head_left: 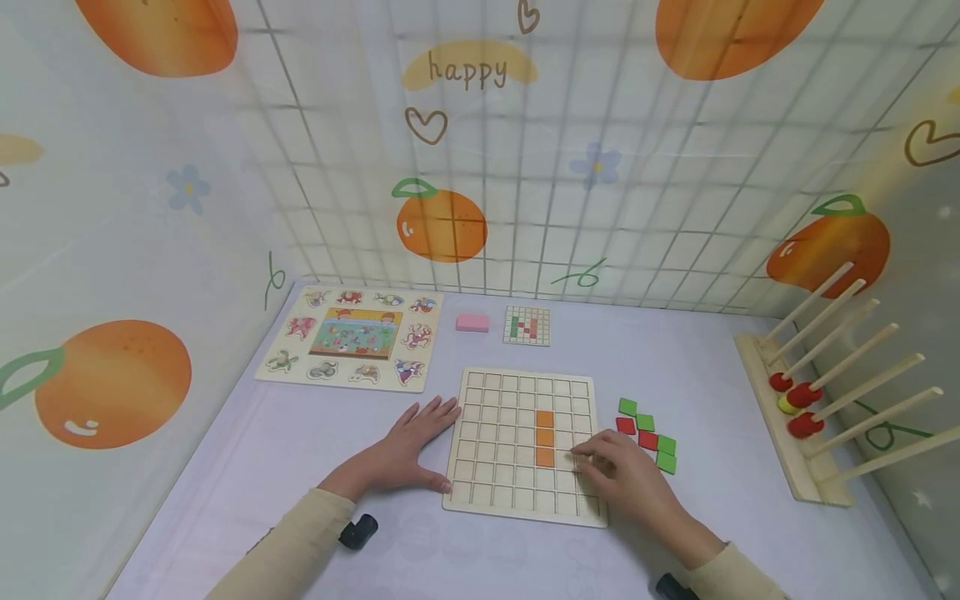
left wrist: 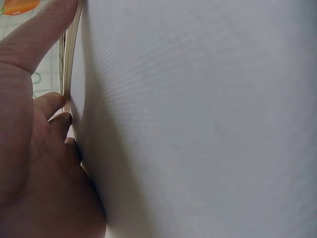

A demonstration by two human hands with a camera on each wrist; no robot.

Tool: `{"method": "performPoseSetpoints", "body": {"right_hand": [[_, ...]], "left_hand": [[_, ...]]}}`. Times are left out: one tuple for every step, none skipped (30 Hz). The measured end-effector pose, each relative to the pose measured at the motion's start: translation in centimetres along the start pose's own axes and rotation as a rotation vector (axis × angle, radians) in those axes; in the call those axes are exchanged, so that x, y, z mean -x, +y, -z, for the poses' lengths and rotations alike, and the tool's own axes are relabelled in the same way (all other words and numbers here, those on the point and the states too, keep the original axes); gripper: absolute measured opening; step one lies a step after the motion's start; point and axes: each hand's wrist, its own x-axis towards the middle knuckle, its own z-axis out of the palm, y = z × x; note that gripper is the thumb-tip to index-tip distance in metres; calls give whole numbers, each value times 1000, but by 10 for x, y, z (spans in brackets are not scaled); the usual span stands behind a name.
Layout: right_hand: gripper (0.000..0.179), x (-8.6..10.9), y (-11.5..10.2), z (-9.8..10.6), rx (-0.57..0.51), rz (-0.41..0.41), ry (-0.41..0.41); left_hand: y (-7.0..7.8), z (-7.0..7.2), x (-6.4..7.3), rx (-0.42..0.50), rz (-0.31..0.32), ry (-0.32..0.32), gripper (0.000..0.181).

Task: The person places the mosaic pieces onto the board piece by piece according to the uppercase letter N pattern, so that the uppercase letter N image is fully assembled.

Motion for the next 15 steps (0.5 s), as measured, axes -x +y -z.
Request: {"method": "performPoseSetpoints", "body": {"right_hand": [[23, 1, 2, 2, 0, -13, -2], [22, 3, 4, 4, 2, -23, -3], [22, 5, 7, 6, 1, -32, 0], [23, 6, 9, 8, 1, -38, 8], [23, 8, 11, 11, 1, -45, 17], [24, 10, 14, 13, 10, -47, 27], [24, 12, 17, 15, 13, -46, 39], [25, 14, 20, 17, 16, -39, 53], [26, 16, 23, 19, 19, -31, 69], [27, 18, 26, 21, 27, -24, 84], [27, 19, 29, 23, 35, -21, 94], [27, 21, 32, 25, 41, -18, 103], [28, 22, 35, 27, 45, -19, 111], [28, 23, 37, 29, 54, -27, 117], [27, 24, 40, 31, 65, -37, 119]], "left_hand": [[0, 0, 0, 2, -1, 2, 116], [0, 0, 0, 3, 2, 1, 117], [0, 0, 0, 5, 6, 0, 117], [0, 0, 0, 5, 8, 0, 117], [0, -1, 0, 5, 10, 0, 117], [0, -1, 0, 4, 14, -2, 117], [0, -1, 0, 3, 17, -5, 117], [0, 0, 0, 3, 20, -8, 117], [0, 0, 0, 5, 20, -7, 117], [0, 0, 0, 8, 20, -7, 117], [0, 0, 0, 11, 20, -8, 117], [0, 1, 0, 11, 22, -9, 117], [1, 1, 0, 14, 22, -8, 117], [1, 1, 0, 13, 24, -8, 117], [1, 1, 0, 16, 23, -6, 117]]}}
